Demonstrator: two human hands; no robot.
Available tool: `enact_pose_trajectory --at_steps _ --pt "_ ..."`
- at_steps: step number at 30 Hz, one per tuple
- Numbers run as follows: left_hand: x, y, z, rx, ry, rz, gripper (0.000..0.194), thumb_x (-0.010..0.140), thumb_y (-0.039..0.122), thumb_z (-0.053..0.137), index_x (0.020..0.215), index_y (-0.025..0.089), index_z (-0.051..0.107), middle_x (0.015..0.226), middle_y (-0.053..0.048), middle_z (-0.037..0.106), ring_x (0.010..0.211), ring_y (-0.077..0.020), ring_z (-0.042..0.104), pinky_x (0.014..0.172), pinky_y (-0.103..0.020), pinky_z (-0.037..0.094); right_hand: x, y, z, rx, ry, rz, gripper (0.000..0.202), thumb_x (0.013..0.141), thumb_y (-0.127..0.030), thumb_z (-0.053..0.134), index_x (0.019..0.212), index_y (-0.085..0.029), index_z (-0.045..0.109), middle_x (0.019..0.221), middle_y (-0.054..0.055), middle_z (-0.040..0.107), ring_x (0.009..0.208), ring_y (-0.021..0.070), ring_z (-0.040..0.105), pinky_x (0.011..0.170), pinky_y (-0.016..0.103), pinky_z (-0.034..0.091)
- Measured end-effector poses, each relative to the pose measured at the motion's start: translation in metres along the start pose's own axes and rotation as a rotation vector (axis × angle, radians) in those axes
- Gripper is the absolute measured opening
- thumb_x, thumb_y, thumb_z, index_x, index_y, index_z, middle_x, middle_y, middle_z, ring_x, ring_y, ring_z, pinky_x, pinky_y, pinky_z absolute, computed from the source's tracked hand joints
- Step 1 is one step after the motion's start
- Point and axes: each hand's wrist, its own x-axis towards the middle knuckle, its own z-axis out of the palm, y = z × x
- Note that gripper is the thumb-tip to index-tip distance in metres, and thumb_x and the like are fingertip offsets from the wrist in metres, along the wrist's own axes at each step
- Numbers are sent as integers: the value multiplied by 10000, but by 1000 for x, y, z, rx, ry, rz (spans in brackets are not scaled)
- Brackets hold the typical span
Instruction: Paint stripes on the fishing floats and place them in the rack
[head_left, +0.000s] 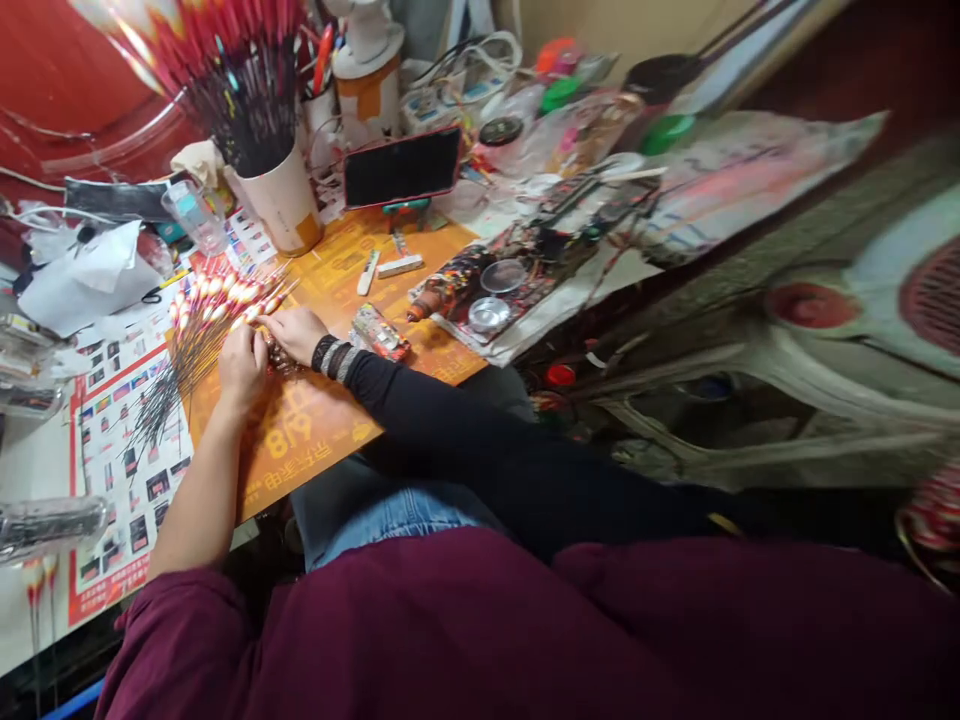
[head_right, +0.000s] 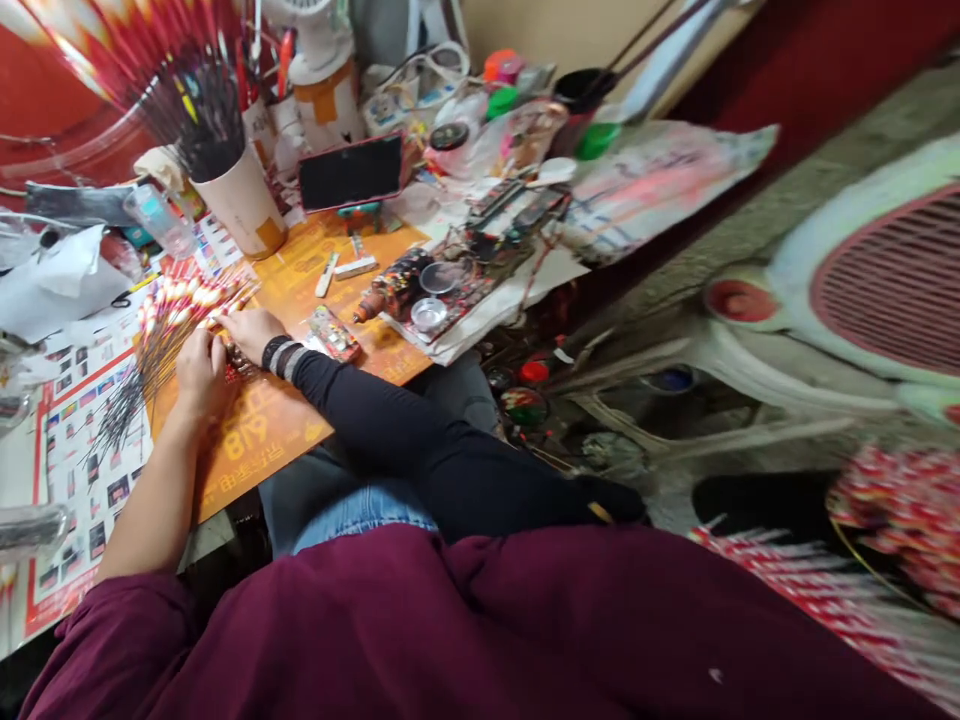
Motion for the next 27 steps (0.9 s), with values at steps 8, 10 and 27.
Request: enact_pose_trajectory --at_steps 8,10,27 --pt "4 -19 -19 -254 -61 -113 237 899 280 565 691 206 478 663 5 505 634 -147 459 650 -286 373 -11 -11 5 338 -130 66 333 886 -421 681 975 -100 668 797 7 640 675 111 482 660 231 324" --pt "4 -16 -21 -313 -134 -89 203 876 268 592 697 198 526 672 4 539 642 -142 479 644 -278 378 -12 -10 6 263 -200 21 309 883 -402 686 958 -103 686 802 20 645 675 118 479 652 240 310" --pt "-1 -9 -5 -164 101 -278 325 888 207 604 658 226 376 647 4 452 625 -169 435 659 -321 360 -34 -32 5 -154 -163 -86 511 1059 -412 318 1022 -143 752 918 108 737 770 182 600 643 294 272"
